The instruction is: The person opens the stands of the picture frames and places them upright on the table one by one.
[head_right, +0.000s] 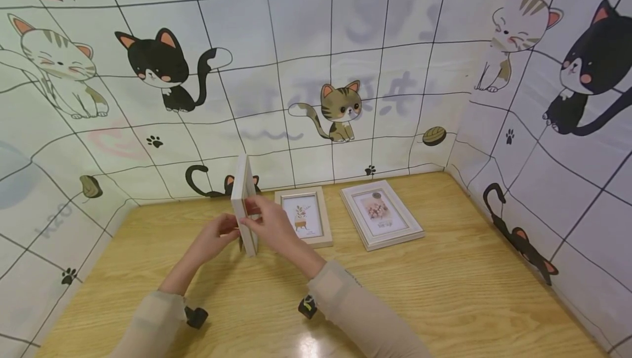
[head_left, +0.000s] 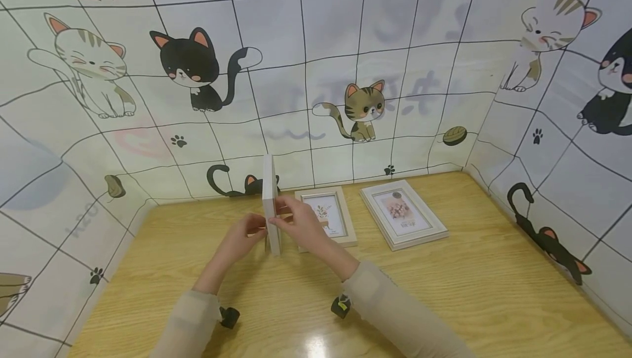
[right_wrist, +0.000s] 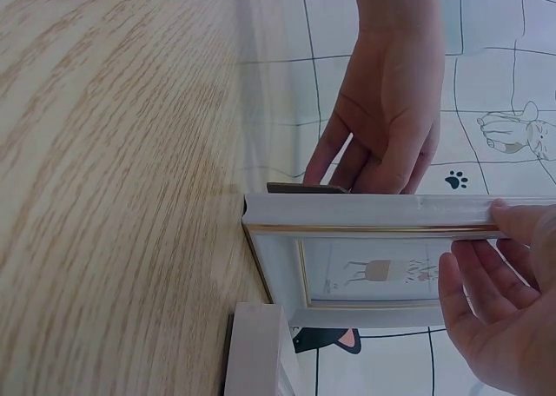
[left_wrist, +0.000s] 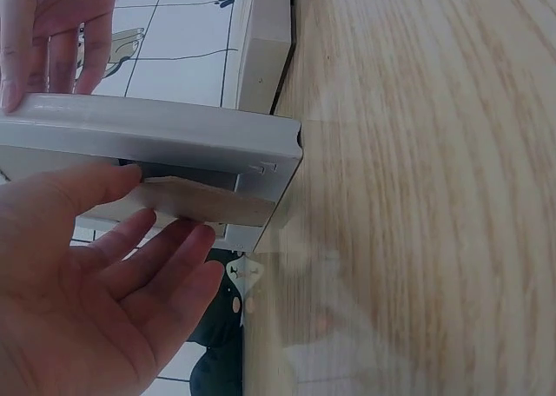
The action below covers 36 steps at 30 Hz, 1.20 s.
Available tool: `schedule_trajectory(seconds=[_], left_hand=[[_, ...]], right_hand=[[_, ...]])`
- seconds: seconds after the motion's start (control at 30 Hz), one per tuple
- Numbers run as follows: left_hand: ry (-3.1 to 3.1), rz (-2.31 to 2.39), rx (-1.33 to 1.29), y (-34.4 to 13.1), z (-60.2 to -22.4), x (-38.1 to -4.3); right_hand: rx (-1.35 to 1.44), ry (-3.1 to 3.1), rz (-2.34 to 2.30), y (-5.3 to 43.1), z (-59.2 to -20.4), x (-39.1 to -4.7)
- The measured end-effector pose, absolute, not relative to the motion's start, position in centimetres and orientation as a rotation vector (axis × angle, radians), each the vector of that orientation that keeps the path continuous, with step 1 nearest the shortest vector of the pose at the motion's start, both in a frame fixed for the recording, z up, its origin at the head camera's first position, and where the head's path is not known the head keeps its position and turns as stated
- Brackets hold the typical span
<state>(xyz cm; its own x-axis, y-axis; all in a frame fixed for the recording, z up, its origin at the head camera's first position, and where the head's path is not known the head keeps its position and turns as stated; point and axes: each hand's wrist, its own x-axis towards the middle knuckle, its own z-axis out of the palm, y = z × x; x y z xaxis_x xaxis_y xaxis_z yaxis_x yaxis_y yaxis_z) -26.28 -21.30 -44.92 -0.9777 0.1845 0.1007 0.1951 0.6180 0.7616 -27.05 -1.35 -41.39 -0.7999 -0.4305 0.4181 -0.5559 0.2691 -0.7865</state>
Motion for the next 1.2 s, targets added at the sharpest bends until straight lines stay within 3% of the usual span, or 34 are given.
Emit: schedule_trajectory(seconds=[1.2], left_hand=[[-2.848, -0.755, -0.212, -22.2, -42.1, -25.2]], right_hand=[[0.919, -2.449, 1.535, -1.7, -41.1, -27.0]])
